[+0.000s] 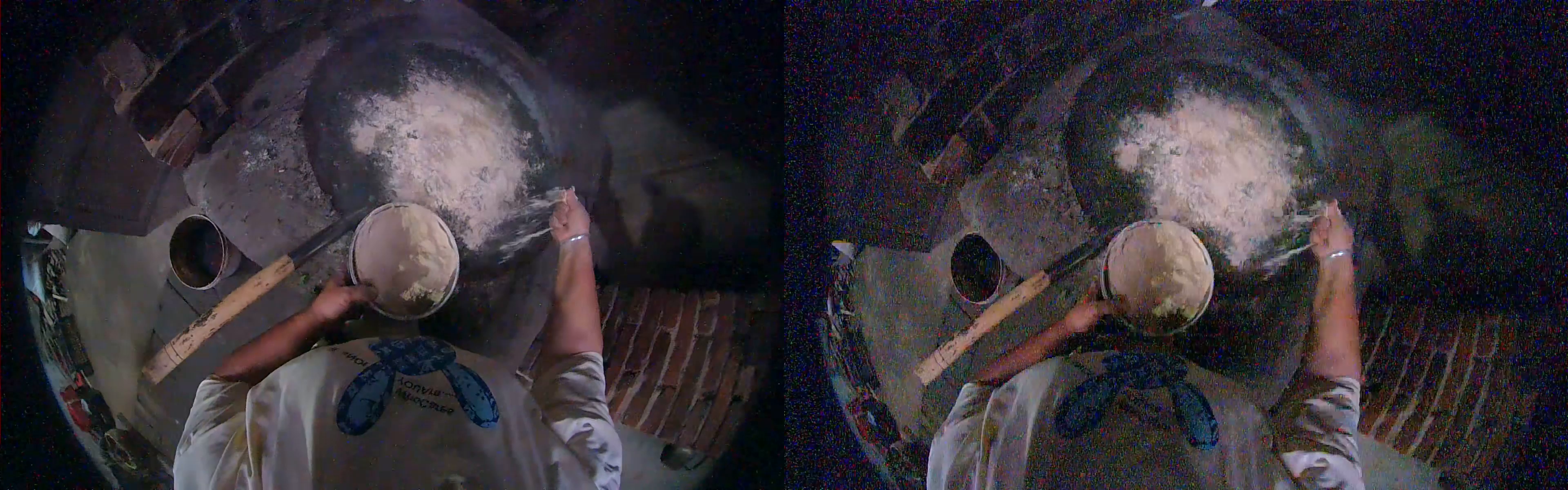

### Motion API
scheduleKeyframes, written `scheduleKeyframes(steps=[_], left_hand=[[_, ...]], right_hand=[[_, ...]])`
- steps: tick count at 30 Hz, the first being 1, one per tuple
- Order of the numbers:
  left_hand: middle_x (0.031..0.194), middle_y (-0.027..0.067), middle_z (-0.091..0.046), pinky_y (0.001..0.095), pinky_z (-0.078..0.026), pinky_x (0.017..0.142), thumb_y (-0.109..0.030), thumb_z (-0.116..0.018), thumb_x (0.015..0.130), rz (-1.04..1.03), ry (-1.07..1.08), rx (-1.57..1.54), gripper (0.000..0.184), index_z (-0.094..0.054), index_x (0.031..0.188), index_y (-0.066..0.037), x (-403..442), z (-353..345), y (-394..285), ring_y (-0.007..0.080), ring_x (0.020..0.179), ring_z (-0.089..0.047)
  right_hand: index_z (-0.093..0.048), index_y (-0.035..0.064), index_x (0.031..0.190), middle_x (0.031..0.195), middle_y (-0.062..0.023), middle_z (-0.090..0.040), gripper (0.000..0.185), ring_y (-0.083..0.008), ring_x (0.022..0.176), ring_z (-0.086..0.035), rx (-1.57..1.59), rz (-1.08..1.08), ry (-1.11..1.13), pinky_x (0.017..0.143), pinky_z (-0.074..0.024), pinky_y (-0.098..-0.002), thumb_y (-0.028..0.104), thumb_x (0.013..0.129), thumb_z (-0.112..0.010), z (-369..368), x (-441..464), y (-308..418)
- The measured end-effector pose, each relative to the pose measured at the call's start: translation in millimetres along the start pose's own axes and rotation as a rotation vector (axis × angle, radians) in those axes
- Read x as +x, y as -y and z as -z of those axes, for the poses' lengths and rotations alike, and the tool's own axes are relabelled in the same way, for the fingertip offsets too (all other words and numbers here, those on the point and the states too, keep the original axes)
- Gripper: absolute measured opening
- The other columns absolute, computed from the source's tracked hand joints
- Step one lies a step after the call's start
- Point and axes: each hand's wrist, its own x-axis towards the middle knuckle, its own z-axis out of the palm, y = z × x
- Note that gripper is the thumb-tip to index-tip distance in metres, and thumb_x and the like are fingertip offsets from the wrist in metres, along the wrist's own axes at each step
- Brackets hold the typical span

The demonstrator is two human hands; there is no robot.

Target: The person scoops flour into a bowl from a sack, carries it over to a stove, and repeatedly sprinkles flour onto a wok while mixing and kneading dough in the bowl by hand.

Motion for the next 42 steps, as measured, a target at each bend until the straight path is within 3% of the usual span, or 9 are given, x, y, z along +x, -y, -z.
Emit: scheduleKeyframes(steps=[6,7,14,20,29,33,35,39,42], left_hand=[[0.085,0.0078,-0.053,0.0296,-0.043,0.059,-0.008,-0.06,0.06,-0.046,0.092,0.1,0.048,-0.041,0.104,-0.001,6,9,3,0.0178,0.071,-0.052],[0.086,0.008,-0.053,0.0296,-0.043,0.06,-0.008,-0.06,0.06,0.036,0.087,0.078,0.048,-0.041,0.104,-0.001,-1,3,-8,0.0178,0.072,-0.052],[0.089,0.0088,-0.052,0.03,-0.043,0.063,-0.008,-0.06,0.061,-0.038,0.089,0.042,0.051,-0.037,0.107,-0.002,-8,6,-5,0.0191,0.075,-0.052],[0.094,0.0097,-0.051,0.0319,-0.043,0.065,-0.011,-0.061,0.062,-0.05,0.058,0.134,0.06,-0.032,0.113,-0.001,-10,13,3,0.0195,0.078,-0.051],[0.099,0.0118,-0.051,0.0322,-0.042,0.073,-0.012,-0.062,0.062,-0.087,0.157,0.006,0.06,-0.033,0.113,0.002,-18,61,35,0.0221,0.085,-0.051],[0.1,0.0117,-0.051,0.0326,-0.041,0.075,-0.012,-0.062,0.061,-0.217,0.085,0.134,0.062,-0.032,0.114,0.001,0,101,78,0.0228,0.086,-0.051],[0.1,0.0125,-0.051,0.0327,-0.041,0.077,-0.015,-0.061,0.063,-0.256,0.25,0.205,0.063,-0.03,0.116,0.002,-6,108,71,0.0245,0.087,-0.051],[0.1,0.0095,-0.054,0.0321,-0.043,0.076,-0.013,-0.058,0.07,-0.197,-0.017,0.32,0.04,-0.045,0.107,0.0,6,126,96,0.0201,0.087,-0.052],[0.102,0.0099,-0.053,0.0339,-0.041,0.08,-0.014,-0.058,0.07,-0.204,0.07,0.157,0.042,-0.045,0.107,-0.001,4,132,89,0.0212,0.091,-0.051]], right_hand=[[-0.048,-0.0054,0.087,0.082,-0.0126,-0.053,0.016,-0.026,0.08,-0.053,-0.506,0.477,0.24,0.073,-0.0442,-0.0348,0.003,0.074,-0.044,-5,100,79],[-0.046,-0.0066,0.091,0.089,-0.0163,-0.05,0.021,-0.0299,0.084,-0.05,0.106,0.267,0.128,0.08,-0.0408,-0.0403,0.0,0.071,-0.044,-46,89,104],[-0.047,0.0019,0.094,0.09,-0.0131,-0.053,0.029,-0.0259,0.086,-0.05,0.014,0.273,0.437,0.078,-0.037,-0.0473,0.02,0.072,-0.05,-122,33,173],[-0.052,0.0011,0.092,0.085,-0.0055,-0.054,0.027,-0.0163,0.079,-0.052,-0.663,-0.02,0.618,0.068,-0.044,-0.0285,0.009,0.067,-0.055,-144,-62,-11],[-0.044,-0.0005,0.105,0.098,-0.0181,-0.049,0.052,-0.0305,0.093,-0.047,-1.585,0.763,0.454,0.078,-0.0387,-0.0335,0.019,0.061,-0.063,-165,-148,-237],[-0.042,-0.0012,0.105,0.099,-0.0192,-0.048,0.039,-0.0299,0.093,-0.048,-1.57,0.426,0.654,0.078,-0.0391,-0.0348,0.011,0.069,-0.053,-199,-167,-245],[-0.044,-0.0022,0.103,0.103,-0.0165,-0.049,0.034,-0.0243,0.093,-0.049,-0.784,0.038,0.556,0.077,-0.0404,-0.0327,0.006,0.071,-0.049,-201,-171,-243],[-0.044,-0.0032,0.104,0.1,-0.0133,-0.052,0.035,-0.021,0.088,-0.053,-0.641,-0.155,0.153,0.076,-0.0426,-0.0304,0.01,0.072,-0.047,-170,-129,-272],[-0.042,-0.0021,0.108,0.099,-0.014,-0.052,0.038,-0.0247,0.086,-0.053,-0.098,-0.462,0.429,0.073,-0.0444,-0.0356,0.009,0.072,-0.047,-203,-165,-230]])
